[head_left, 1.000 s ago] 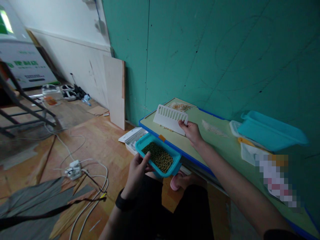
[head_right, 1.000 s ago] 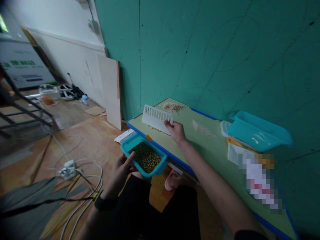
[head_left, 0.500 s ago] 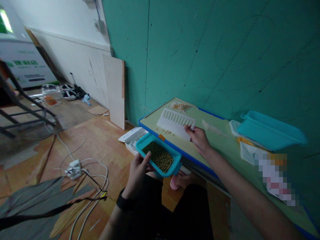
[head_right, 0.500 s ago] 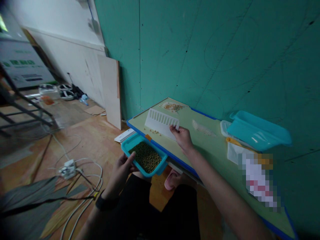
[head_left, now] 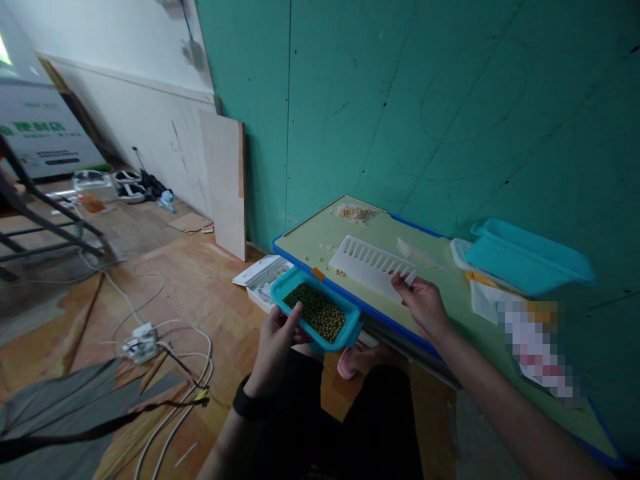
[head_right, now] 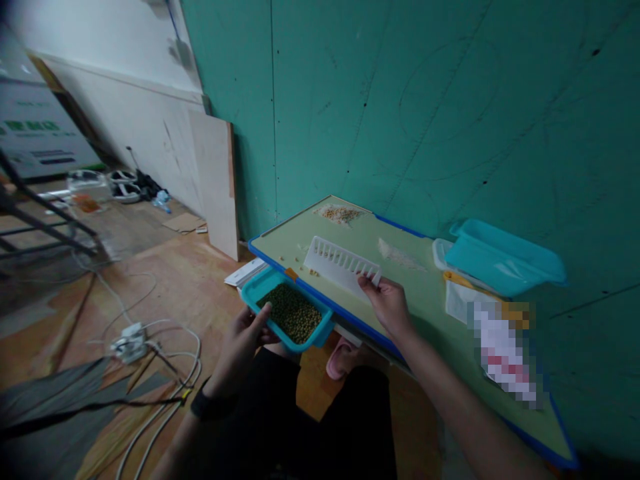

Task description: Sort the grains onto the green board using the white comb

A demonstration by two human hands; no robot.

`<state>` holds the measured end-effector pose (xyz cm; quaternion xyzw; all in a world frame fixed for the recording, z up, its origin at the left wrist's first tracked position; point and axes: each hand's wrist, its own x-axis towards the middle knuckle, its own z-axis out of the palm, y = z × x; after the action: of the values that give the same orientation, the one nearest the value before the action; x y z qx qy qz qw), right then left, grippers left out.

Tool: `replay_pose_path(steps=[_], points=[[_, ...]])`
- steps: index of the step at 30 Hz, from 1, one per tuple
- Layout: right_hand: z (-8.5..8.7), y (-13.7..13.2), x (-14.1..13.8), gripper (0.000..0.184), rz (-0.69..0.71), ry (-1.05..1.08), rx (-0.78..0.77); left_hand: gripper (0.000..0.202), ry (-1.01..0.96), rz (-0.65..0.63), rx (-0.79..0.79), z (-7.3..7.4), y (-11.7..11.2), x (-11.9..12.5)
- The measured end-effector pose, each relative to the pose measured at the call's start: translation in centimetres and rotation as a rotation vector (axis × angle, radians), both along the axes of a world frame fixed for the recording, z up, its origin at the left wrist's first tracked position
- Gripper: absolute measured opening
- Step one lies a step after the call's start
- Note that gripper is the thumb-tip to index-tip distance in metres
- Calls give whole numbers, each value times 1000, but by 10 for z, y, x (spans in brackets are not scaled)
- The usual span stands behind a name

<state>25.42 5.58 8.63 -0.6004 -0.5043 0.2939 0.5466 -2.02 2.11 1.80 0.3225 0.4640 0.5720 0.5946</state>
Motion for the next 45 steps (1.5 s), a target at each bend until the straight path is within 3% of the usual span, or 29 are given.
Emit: replay_pose_path(steps=[11,14,18,24,29,33,38,45], points=[[-12,-43,-10,47,-1,-74,40,49,-16,-13,1,3,-1,7],[-11,-30,-19,50,-30,-107,92,48,-14,34,16,3,-1,7],[-7,8,-29,60,-70,-146,139,40,49,139,4,3,2,0],[-12,52,-48,56,56,-122,150,29,96,180,62,7,17,-17],[-12,58,-61,51,186,-67,153,32,112,136,55,6,25,-24],[-9,41,-65,47,257,-45,137,37,86,68,41,5,22,-24],[-4,25,-51,50,177,-15,107,40,24,13,25,7,17,-18],[2,71,13,63,-73,-6,165,50,45,13,37,2,10,3]])
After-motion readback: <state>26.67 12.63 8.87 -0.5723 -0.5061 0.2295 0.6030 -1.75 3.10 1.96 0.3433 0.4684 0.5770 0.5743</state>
